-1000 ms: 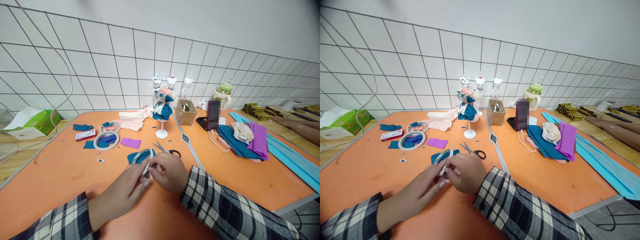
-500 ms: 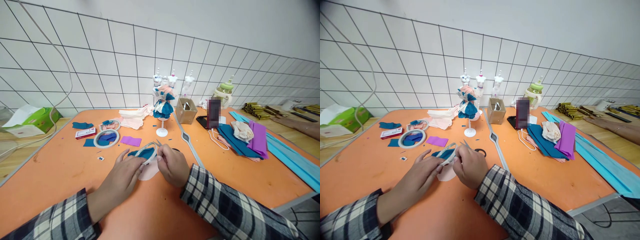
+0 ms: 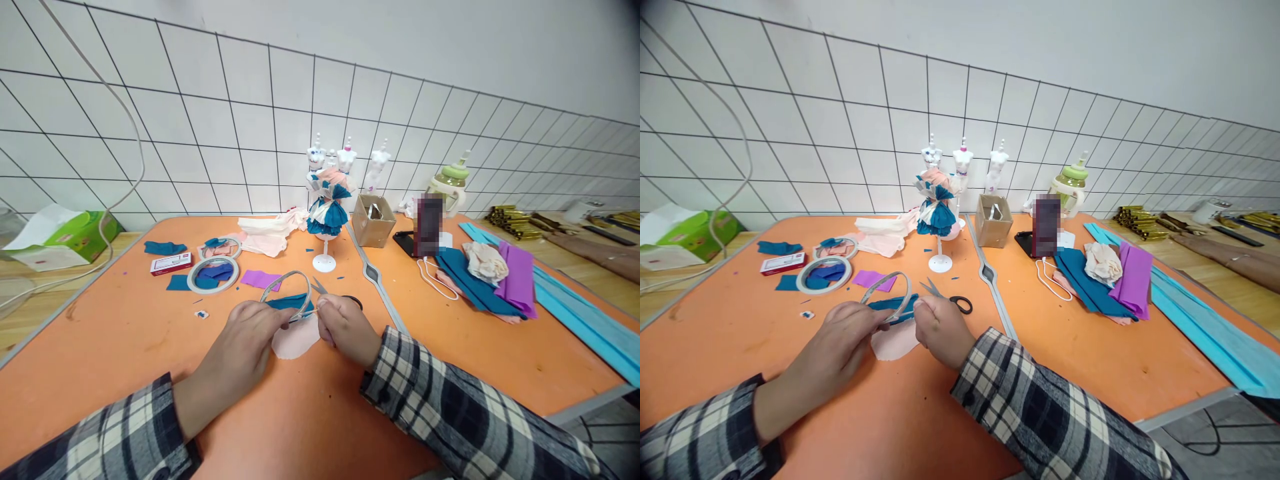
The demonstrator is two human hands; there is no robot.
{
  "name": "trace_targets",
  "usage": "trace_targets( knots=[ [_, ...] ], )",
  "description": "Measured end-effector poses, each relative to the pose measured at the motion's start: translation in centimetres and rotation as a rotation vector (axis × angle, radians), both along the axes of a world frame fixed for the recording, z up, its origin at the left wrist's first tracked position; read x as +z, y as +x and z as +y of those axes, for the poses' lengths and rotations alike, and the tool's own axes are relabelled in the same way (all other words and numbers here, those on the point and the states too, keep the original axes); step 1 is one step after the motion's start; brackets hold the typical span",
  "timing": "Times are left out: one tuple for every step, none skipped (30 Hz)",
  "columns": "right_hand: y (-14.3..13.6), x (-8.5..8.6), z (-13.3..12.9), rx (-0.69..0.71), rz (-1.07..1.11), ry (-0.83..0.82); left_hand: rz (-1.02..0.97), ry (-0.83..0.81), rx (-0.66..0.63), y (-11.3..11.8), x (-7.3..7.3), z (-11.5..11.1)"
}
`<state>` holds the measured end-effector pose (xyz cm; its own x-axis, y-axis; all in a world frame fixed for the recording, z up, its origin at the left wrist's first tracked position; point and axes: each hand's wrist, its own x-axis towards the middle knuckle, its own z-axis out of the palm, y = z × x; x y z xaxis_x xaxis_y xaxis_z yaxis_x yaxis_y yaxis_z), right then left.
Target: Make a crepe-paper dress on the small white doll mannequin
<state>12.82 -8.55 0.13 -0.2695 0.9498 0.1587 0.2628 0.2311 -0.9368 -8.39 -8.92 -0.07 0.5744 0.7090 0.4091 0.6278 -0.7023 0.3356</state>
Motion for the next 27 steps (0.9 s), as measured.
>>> trace_targets(
  knots=[
    [0.0,0.0,0.0,0.009,0.037,-0.057,-0.021,-0.012,-0.008,0.0,0.1,-0.1],
    [0.0,0.1,0.1,0.015,0.061,-0.100,-0.037,-0.025,-0.024,0.0,0.2,-0.2],
    [0.1,0.1,0.2,0.019,0.076,-0.127,-0.049,-0.039,-0.043,0.1,0.3,-0.3],
    [0.2,0.0,0.2,0.023,0.082,-0.140,-0.059,-0.055,-0.060,0.1,0.4,-0.4],
    [0.3,0.0,0.3,0.028,0.086,-0.146,-0.068,-0.075,-0.070,0.2,0.5,-0.5],
    [0.3,-0.1,0.4,0.034,0.089,-0.150,-0.074,-0.100,-0.071,0.3,0.6,-0.6],
    [0.4,-0.2,0.4,0.041,0.091,-0.154,-0.077,-0.127,-0.061,0.4,0.6,-0.6],
    [0.4,-0.3,0.5,0.050,0.096,-0.162,-0.081,-0.152,-0.040,0.4,0.6,-0.6],
    [0.4,-0.4,0.5,0.062,0.105,-0.175,-0.082,-0.177,-0.012,0.5,0.5,-0.5],
    [0.4,-0.4,0.4,0.083,0.119,-0.191,-0.086,-0.195,0.016,0.6,0.5,-0.4],
    [0.4,-0.4,0.4,0.108,0.142,-0.206,-0.095,-0.206,0.045,0.6,0.4,-0.2],
    [0.4,-0.3,0.3,0.123,0.174,-0.204,-0.112,-0.211,0.075,0.5,0.2,0.0],
    [0.4,-0.1,0.2,0.114,0.206,-0.173,-0.134,-0.213,0.102,0.5,0.1,0.1],
    [0.5,0.1,0.1,0.075,0.220,-0.103,-0.158,-0.215,0.124,0.4,0.0,0.3],
    [0.7,0.4,-0.1,0.010,0.203,0.010,-0.179,-0.221,0.140,0.4,-0.1,0.4],
    [0.8,0.7,-0.2,-0.064,0.149,0.156,-0.194,-0.227,0.146,0.3,-0.2,0.5],
    [1.0,1.0,-0.3,-0.122,0.063,0.318,-0.203,-0.235,0.144,0.3,-0.3,0.5],
    [1.1,1.2,-0.5,-0.147,-0.046,0.480,-0.210,-0.240,0.138,0.3,-0.4,0.5],
    [1.1,1.3,-0.6,-0.139,-0.167,0.624,-0.216,-0.242,0.127,0.3,-0.4,0.5],
    [1.1,1.4,-0.7,-0.108,-0.285,0.740,-0.221,-0.244,0.113,0.4,-0.4,0.4],
    [1.0,1.3,-0.7,-0.071,-0.389,0.821,-0.225,-0.246,0.094,0.4,-0.3,0.3],
    [1.0,1.2,-0.8,-0.046,-0.476,0.872,-0.227,-0.250,0.070,0.5,-0.2,0.1],
    [0.9,1.0,-0.8,-0.039,-0.546,0.899,-0.225,-0.256,0.044,0.5,-0.1,0.0],
    [0.8,0.8,-0.8,-0.045,-0.597,0.912,-0.223,-0.261,0.016,0.6,0.1,-0.2],
    [0.7,0.7,-0.8,-0.055,-0.629,0.920,-0.224,-0.264,-0.007,0.6,0.2,-0.3],
    [0.7,0.6,-0.8,-0.066,-0.648,0.933,-0.229,-0.265,-0.020,0.7,0.3,-0.4],
    [0.8,0.5,-0.7,-0.075,-0.658,0.948,-0.235,-0.268,-0.027,0.7,0.4,-0.5]
  ],
)
